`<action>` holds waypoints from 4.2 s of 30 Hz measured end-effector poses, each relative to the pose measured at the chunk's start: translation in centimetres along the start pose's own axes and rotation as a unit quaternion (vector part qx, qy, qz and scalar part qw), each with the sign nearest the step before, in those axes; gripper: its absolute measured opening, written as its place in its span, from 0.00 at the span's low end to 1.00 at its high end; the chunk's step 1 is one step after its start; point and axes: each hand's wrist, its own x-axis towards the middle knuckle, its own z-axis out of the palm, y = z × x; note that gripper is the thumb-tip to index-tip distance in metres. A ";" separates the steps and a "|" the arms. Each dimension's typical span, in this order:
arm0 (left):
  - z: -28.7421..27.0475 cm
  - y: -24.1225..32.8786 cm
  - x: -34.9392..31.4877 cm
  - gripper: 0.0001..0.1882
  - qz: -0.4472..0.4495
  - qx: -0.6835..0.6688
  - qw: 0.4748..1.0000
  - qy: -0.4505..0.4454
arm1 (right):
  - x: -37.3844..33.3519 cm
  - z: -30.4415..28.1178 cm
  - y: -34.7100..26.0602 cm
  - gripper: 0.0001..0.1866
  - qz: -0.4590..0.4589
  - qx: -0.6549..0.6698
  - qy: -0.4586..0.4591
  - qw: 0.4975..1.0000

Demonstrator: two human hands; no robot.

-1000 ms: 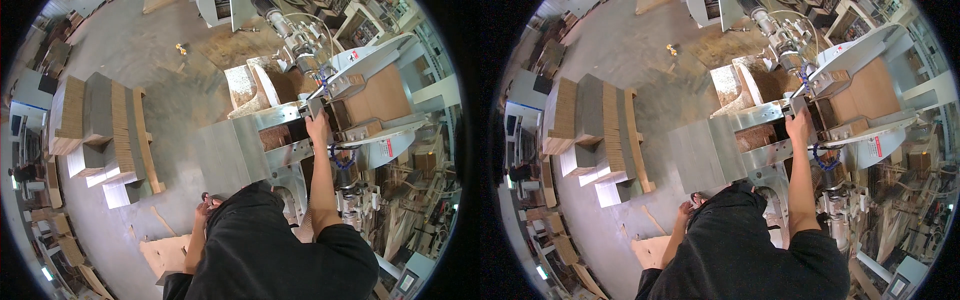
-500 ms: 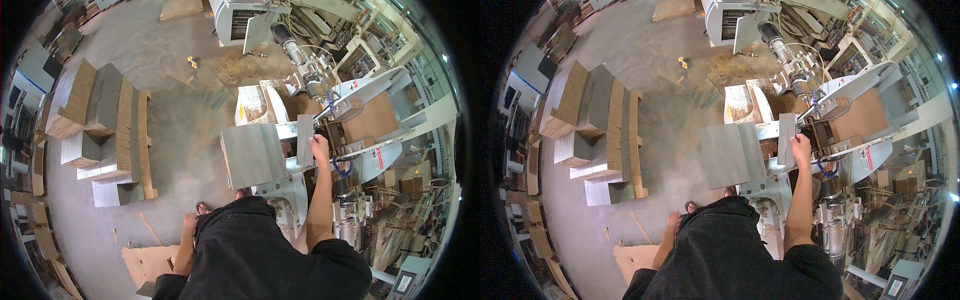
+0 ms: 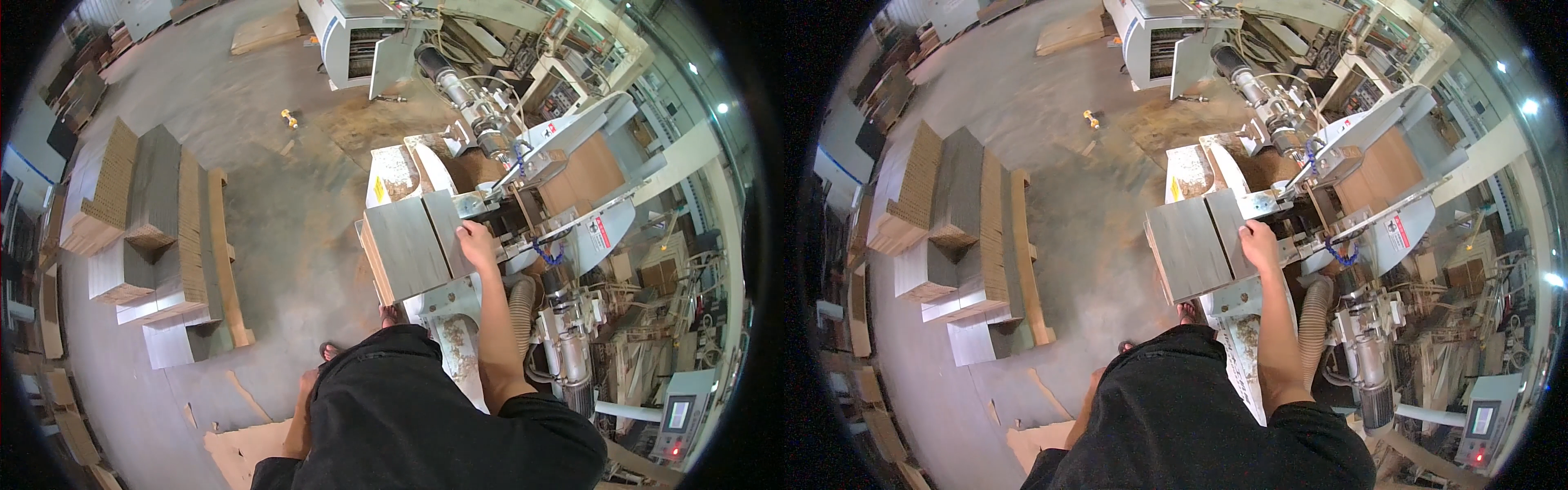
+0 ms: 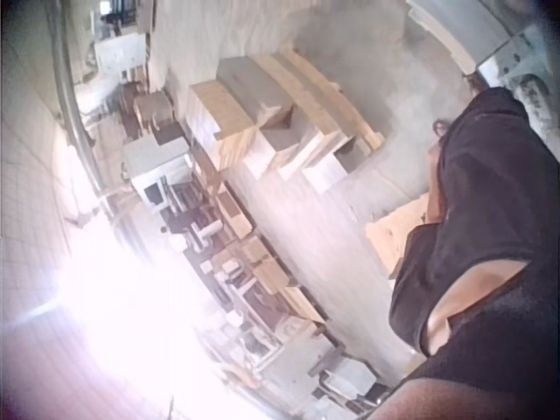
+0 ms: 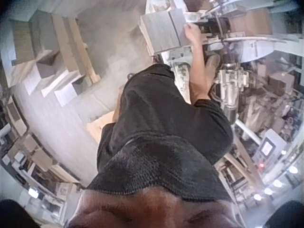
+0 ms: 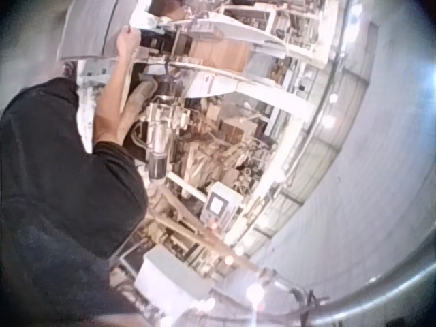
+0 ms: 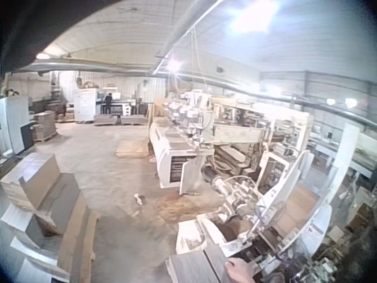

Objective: The person feeds wooden blocks into a woodworking machine. They pick up rectangular blocks from a stack, position them at the machine's entry point, and push them into the feed mechanism.

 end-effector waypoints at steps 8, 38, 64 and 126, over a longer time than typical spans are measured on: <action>-3.9 -0.8 1.5 0.14 0.021 0.035 0.999 0.032 | -2.7 -0.6 -0.7 0.17 -0.003 0.098 0.020 0.995; -17.6 20.4 -0.4 0.19 0.081 -0.147 0.983 -0.069 | -5.4 -0.2 6.6 0.18 0.146 0.115 0.082 0.979; -13.0 30.9 -9.6 0.30 0.043 -0.045 0.998 -0.023 | 6.5 -1.9 9.7 0.15 0.058 0.129 0.060 0.988; -11.0 32.8 -13.4 0.31 0.339 -0.151 0.912 0.172 | 0.7 2.5 -7.2 0.27 -0.147 0.058 -0.118 0.980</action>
